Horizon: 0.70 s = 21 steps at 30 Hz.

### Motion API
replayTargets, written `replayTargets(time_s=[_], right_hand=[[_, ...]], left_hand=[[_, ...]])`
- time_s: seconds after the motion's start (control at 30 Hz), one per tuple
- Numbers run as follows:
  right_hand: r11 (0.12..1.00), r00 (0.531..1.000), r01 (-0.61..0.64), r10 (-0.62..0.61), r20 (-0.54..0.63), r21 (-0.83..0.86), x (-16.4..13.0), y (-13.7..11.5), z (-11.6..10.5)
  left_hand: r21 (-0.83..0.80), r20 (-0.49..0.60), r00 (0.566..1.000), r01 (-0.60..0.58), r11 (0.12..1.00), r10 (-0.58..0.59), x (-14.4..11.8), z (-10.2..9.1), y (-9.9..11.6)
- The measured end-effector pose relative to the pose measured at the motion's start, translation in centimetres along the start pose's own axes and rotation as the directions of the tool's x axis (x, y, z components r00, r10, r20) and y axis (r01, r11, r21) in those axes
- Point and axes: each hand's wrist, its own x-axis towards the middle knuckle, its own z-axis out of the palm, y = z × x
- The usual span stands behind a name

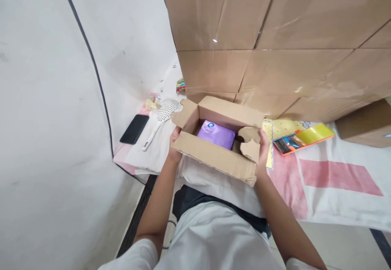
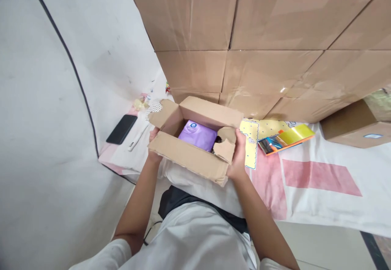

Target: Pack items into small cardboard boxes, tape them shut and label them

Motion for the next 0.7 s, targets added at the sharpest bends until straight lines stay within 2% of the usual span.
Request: replayTargets(time_s=[0.13, 0.23, 0.3, 0.37, 0.43, 0.5, 0.6, 0.7], right_hand=[[0.986, 0.988, 0.135, -0.126, 0.085, -0.101, 0.1, 0.0, -0.2], [0.988, 0.984, 0.106, -0.088, 0.158, -0.113, 0.4, -0.2, -0.4], [0.991, 0.981, 0.078, -0.058, 0.184, -0.104, 0.5, -0.6, -0.5], [0.992, 0.976, 0.097, -0.080, 0.201, -0.078, 0.5, -1.0, -0.6], [0.987, 0.967, 0.151, -0.136, 0.217, -0.054, 0.7, -1.6, -1.0], [0.983, 0.944, 0.173, -0.148, 0.293, -0.060, 1.0, -2.0, -1.8], [0.999, 0.926, 0.041, -0.046, 0.375, 0.021, 1.8, -2.1, -3.2], [0.950, 0.943, -0.192, 0.109, 0.315, 0.245, 3.1, -1.7, -3.4]], left_hand=[[-0.210, -0.075, 0.996, -0.064, 0.976, 0.049, -2.0, 0.1, 0.0], [-0.241, -0.057, 0.985, -0.171, 0.955, 0.162, -2.4, -0.1, 0.8], [-0.184, -0.044, 0.963, -0.268, 0.946, 0.264, -2.3, -0.4, 1.0], [-0.082, -0.044, 0.945, -0.326, 0.942, 0.323, -2.1, -0.7, 0.8], [0.015, -0.039, 0.945, -0.324, 0.946, 0.324, -1.8, -1.1, 0.5], [0.082, -0.023, 0.953, -0.300, 0.950, 0.303, -1.6, -1.5, 0.3], [0.114, 0.022, 0.956, -0.293, 0.949, 0.292, -1.6, -2.0, 0.5], [0.108, 0.058, 0.958, -0.286, 0.952, 0.282, -2.0, -2.3, 0.9]])
